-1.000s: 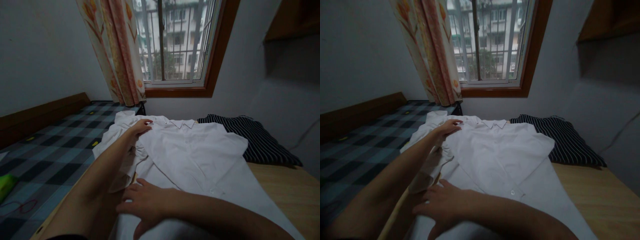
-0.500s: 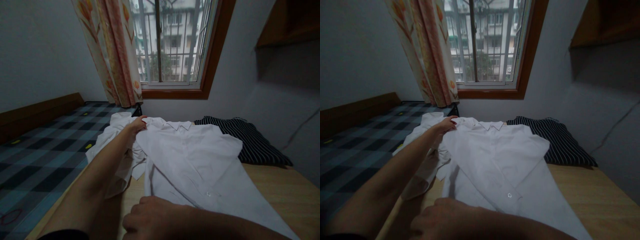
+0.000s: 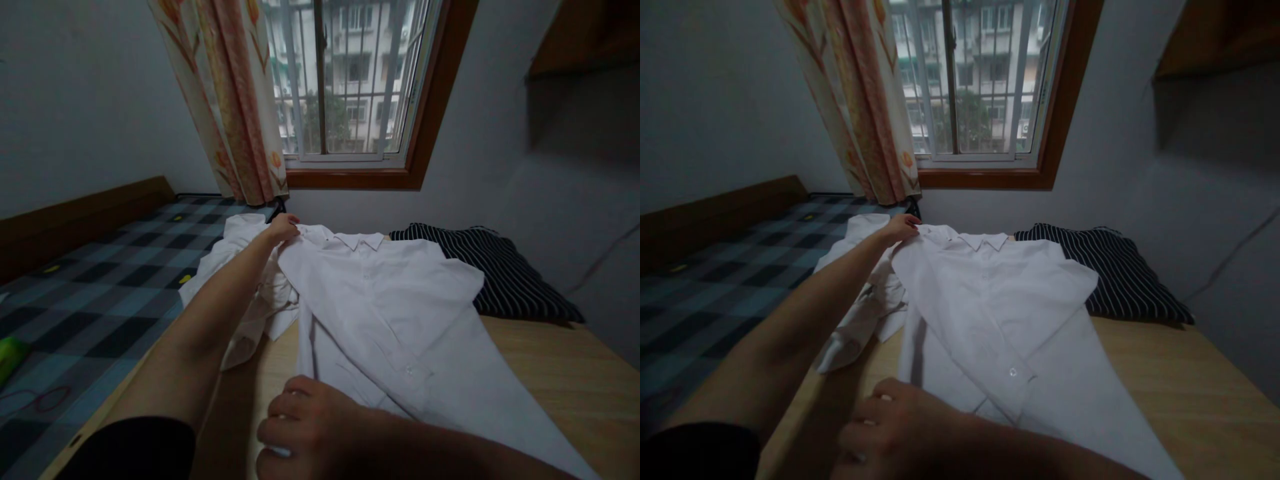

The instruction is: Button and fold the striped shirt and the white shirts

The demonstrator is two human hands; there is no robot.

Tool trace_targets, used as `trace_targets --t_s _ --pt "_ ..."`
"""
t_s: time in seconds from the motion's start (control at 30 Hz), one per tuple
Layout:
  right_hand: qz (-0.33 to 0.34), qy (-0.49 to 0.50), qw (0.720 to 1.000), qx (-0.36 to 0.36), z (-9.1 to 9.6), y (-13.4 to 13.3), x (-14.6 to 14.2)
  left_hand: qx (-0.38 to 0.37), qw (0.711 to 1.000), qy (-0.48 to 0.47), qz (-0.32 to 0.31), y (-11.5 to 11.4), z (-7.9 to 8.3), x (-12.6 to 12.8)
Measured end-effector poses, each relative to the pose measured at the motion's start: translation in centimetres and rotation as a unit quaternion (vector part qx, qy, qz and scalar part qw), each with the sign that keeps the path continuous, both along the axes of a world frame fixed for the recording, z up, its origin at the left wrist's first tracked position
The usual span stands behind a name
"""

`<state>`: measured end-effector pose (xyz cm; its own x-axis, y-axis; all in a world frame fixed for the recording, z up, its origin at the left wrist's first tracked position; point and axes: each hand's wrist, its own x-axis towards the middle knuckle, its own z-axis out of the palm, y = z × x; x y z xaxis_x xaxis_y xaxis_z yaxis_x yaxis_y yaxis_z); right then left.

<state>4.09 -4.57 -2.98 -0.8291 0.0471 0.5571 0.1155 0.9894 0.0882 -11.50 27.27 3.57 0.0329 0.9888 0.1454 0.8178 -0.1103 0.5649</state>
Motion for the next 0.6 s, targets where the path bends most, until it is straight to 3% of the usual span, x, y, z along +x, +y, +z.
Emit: trace_targets --t_s 0.13,0.2,0.27,0.33,0.43,0.5,0.6 --pt "0.021 -0.028 0.999 0.012 0.2 -0.1 -3.7 0.072 0.99 0.118 0.0 -3.0 1.2 -0.9" --pt "0.0 -0.035 0.999 0.008 0.7 0.2 -4.1 0.118 0.972 0.202 0.0 -6.4 1.5 -0.7" --pt "-0.033 -0.037 0.999 -0.017 1.0 1.0 -3.2 0.109 0.96 0.259 0.015 -10.8 1.3 -0.4" --pt "-0.112 -0.031 0.99 -0.081 0.6 2.3 -1.1 0.053 0.948 0.313 0.005 -15.4 0.5 -0.4" --pt "-0.302 -0.023 0.934 -0.192 -0.9 4.4 2.3 -0.014 0.938 0.347 -0.018 -20.7 -1.5 -1.1" --pt "-0.378 -0.036 0.899 -0.221 -2.1 5.4 3.7 -0.048 0.94 0.334 -0.043 -22.5 -3.1 -1.5" --pt "-0.403 -0.04 0.887 -0.222 -3.4 5.9 4.4 -0.055 0.966 0.249 -0.04 -23.2 -4.9 -1.8"
